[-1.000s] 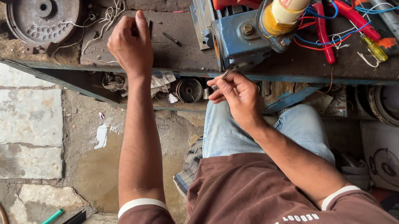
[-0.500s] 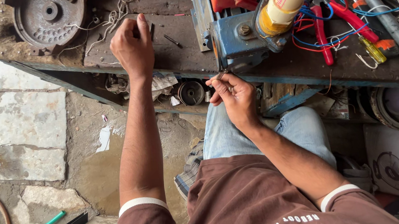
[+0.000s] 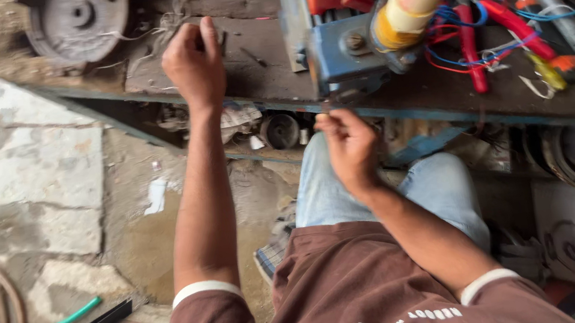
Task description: The person disassembles an electric motor on a cluttered workbench, using a wrench to loosen bolts and a metal rod to tap off a cylindrical component. They remove a gear and inspect the motor housing before placing the parts on the bench.
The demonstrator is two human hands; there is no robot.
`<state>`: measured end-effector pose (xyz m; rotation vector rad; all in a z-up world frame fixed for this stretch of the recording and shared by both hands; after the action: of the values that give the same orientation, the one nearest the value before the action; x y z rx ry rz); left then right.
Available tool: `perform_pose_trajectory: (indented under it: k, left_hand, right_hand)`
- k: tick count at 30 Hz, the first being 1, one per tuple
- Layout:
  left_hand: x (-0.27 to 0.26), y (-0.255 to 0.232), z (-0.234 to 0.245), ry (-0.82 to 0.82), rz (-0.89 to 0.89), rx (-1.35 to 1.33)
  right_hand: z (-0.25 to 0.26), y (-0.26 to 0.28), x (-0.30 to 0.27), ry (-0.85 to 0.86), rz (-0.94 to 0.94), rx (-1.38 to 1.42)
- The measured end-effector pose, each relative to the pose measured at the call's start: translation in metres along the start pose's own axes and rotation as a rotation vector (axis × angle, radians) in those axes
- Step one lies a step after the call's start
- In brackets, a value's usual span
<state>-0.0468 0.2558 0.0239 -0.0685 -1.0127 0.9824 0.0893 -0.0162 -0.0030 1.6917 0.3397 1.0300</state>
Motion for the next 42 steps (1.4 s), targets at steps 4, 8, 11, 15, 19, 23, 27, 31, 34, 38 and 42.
perform_pose_trajectory:
  k: [4,8,11,15,19,23,27,31,34,38,42]
  left_hand:
    - [0.003,0.004,0.001,0.043,0.017,0.076]
    - [0.002,-0.006,0.006,-0.034,-0.005,0.020]
    - [-0.001,-0.008,0.009,-0.044,-0.007,0.035]
    - [0.002,-0.001,0.008,-0.017,0.033,0.038]
    - [0.004,0.001,-0.002,0.021,0.059,0.055]
    - [0.000,-0.001,0.006,-0.029,-0.014,0.037]
    - [-0.001,-0.004,0.008,-0.030,-0.049,-0.010]
    - [0.005,-0.001,0.001,0.045,0.002,-0.004]
    - [0.005,0.000,0.007,0.066,0.017,0.035]
    - [0.004,-0.011,0.007,0.037,-0.027,0.024]
    - [0.002,-0.007,0.008,0.018,-0.061,0.044]
  right_hand:
    - [0.020,0.004,0.007,-0.042,-0.093,-0.245]
    - [0.045,0.034,0.020,-0.107,0.070,-0.212]
    - [0.043,0.070,0.031,-0.038,0.329,-0.352]
    - [0.007,0.108,0.043,0.147,0.678,-0.475]
    - [-0.019,0.111,0.046,0.255,0.623,-0.350]
    - [-0.015,0.092,0.028,0.230,0.408,-0.107]
    - [0.016,0.061,0.008,0.030,0.024,0.328]
    - [0.043,0.057,0.002,-0.018,0.328,0.063]
    - [0.049,0.040,0.010,-0.061,0.367,-0.010]
    - [0.050,0.023,0.020,-0.086,0.401,-0.345]
    - [0.036,-0.011,0.005,-0.022,-0.068,-0.070]
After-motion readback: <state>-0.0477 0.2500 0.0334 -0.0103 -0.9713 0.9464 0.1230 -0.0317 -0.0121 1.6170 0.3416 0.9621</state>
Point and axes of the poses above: each hand's wrist, its own x-axis towards the middle knuckle, its own z-axis out of the back of the hand, y = z × x, the point moved 5 cm from there along x, towards the middle knuckle, and after that the axes turned 12 degrees about x, right-handed, at the moved point
